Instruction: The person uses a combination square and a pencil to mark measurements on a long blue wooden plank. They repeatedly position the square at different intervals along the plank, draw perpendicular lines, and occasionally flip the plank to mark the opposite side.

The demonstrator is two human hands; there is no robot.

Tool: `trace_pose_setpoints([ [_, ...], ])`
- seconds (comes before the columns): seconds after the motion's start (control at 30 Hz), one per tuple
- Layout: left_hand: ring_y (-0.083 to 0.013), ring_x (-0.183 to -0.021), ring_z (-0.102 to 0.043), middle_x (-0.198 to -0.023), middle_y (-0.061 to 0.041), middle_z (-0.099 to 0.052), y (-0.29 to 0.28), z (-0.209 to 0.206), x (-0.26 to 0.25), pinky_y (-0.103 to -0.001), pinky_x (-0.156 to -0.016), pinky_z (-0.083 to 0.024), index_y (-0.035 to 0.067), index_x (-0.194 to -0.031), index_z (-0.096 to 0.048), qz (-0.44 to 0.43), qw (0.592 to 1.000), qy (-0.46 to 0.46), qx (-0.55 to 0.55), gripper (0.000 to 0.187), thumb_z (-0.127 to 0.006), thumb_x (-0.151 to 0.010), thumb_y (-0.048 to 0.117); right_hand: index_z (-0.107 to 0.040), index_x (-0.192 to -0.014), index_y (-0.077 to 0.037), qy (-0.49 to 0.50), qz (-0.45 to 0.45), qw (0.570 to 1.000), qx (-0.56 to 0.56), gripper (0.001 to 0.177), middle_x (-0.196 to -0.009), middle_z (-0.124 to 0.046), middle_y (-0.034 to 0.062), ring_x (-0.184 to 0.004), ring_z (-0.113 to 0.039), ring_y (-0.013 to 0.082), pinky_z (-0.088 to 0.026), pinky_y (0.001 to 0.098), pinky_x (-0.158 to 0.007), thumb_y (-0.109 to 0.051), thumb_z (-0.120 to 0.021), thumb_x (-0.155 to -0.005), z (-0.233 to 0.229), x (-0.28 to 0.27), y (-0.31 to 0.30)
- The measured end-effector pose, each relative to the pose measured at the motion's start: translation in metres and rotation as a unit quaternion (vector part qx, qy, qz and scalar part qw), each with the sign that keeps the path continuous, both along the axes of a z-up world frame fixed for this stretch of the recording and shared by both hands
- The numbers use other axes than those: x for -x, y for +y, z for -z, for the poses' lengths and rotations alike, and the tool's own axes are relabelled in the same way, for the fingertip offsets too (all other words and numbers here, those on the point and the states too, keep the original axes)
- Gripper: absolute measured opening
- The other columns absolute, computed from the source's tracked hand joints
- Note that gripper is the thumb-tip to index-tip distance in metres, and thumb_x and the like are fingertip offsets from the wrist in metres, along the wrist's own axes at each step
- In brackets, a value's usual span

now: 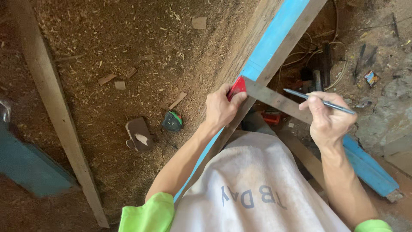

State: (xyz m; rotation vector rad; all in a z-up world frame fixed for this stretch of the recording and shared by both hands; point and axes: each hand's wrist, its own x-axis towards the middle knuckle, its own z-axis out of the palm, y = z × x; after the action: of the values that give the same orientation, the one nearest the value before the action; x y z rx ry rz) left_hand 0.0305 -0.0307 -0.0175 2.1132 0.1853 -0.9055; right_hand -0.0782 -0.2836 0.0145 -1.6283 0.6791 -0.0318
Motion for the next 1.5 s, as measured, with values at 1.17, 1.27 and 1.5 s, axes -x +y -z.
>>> trace_pose_setpoints([
  [1.17, -0.0294, -0.074, -0.077, -0.081, -0.018, -0.076, -0.011, -0.001, -0.016, -0.04, -0.07, -0.06, 0.004, -0.11, -0.074, -0.013, 1.0, 0.012, 0.023, 0.04, -0.078, -0.086, 0.036, -0.066, -0.113, 0.007, 0.021, -0.032, 0.999, -0.024, 0.017, -0.089, -0.072, 0.0135, -0.077, -0.069, 0.0156, -0.053, 0.0256, -0.067, -0.008, -0.07, -0.111, 0.02, -0.047, 0.039],
  [1.27, -0.0298, -0.074, -0.077, -0.081, -0.018, -0.076, -0.01, -0.002, -0.017, -0.04, -0.07, -0.059, 0.004, -0.11, -0.073, -0.001, 1.0, 0.009, 0.016, 0.04, -0.078, -0.087, 0.037, -0.065, -0.107, 0.006, -0.05, -0.051, 0.997, 0.025, 0.014, -0.095, -0.072, 0.0145, -0.075, -0.074, 0.0164, -0.062, 0.0274, -0.063, -0.007, -0.068, -0.108, 0.014, -0.049, 0.022],
  [1.5, -0.0298, -0.074, -0.076, -0.081, -0.018, -0.076, -0.011, 0.0, -0.015, -0.04, -0.07, -0.059, 0.004, -0.108, -0.074, 0.001, 1.0, 0.007, 0.009, 0.039, -0.078, -0.087, 0.037, -0.066, -0.113, 0.006, -0.04, -0.027, 0.999, -0.014, 0.011, -0.1, -0.072, 0.0159, -0.08, -0.073, 0.016, -0.061, 0.0278, -0.072, -0.004, -0.069, -0.111, 0.008, -0.051, 0.018],
])
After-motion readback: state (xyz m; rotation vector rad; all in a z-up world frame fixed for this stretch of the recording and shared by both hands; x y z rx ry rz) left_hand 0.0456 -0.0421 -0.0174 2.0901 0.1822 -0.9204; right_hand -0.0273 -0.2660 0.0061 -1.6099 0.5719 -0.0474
